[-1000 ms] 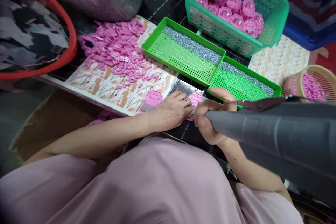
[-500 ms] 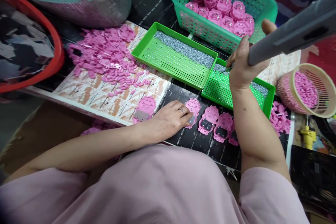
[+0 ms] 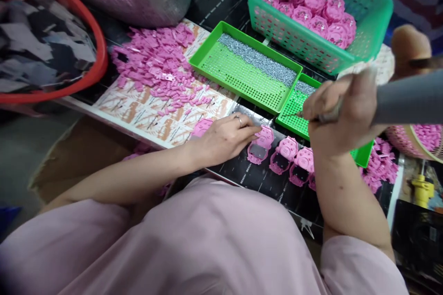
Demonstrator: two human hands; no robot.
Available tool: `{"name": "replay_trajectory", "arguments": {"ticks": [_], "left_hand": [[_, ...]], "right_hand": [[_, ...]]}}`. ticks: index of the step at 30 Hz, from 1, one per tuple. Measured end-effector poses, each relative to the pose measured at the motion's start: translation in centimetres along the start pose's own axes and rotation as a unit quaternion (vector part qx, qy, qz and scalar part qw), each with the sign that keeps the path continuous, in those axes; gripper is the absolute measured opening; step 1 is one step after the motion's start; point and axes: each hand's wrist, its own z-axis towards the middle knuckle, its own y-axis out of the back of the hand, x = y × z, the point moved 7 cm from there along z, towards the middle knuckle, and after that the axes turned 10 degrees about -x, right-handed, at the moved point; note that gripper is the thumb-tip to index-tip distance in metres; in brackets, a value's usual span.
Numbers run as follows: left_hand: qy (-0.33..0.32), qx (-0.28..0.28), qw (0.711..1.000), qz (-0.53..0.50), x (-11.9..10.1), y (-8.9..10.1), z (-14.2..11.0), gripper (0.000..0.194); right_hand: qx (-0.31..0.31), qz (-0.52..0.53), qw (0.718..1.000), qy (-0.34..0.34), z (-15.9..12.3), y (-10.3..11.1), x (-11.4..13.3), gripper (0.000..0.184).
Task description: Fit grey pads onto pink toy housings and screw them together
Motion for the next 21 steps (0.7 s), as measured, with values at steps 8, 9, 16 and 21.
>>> {"name": "replay_trajectory", "arguments": {"ticks": [8,9,16,21], "left_hand": [[0.011,0.006,1.0,-0.024,-0.8,-0.3,-0.5,0.028],[0.01,0.009,1.0,-0.024,-0.9,-0.4,-0.6,0.03],[0.004,0.017,0.999,-0.036,-1.1,-0.6,-1.3,0.026],[0.005,0.079,0.997,-0.025,-1.0,-1.2,-1.9,0.039]], "right_hand": [[0.212,0.024,0.97,-0.112,-6.3,-3.2,3.1,0.038],[0.206,0.017,0.971,-0.122,-6.4,-3.2,3.2,0.04],[0.182,0.014,0.973,-0.139,-8.1,-3.0,2.5,0.041],[0.174,-0.023,0.97,-0.166,-9.2,-2.4,0.6,0.044]]}}
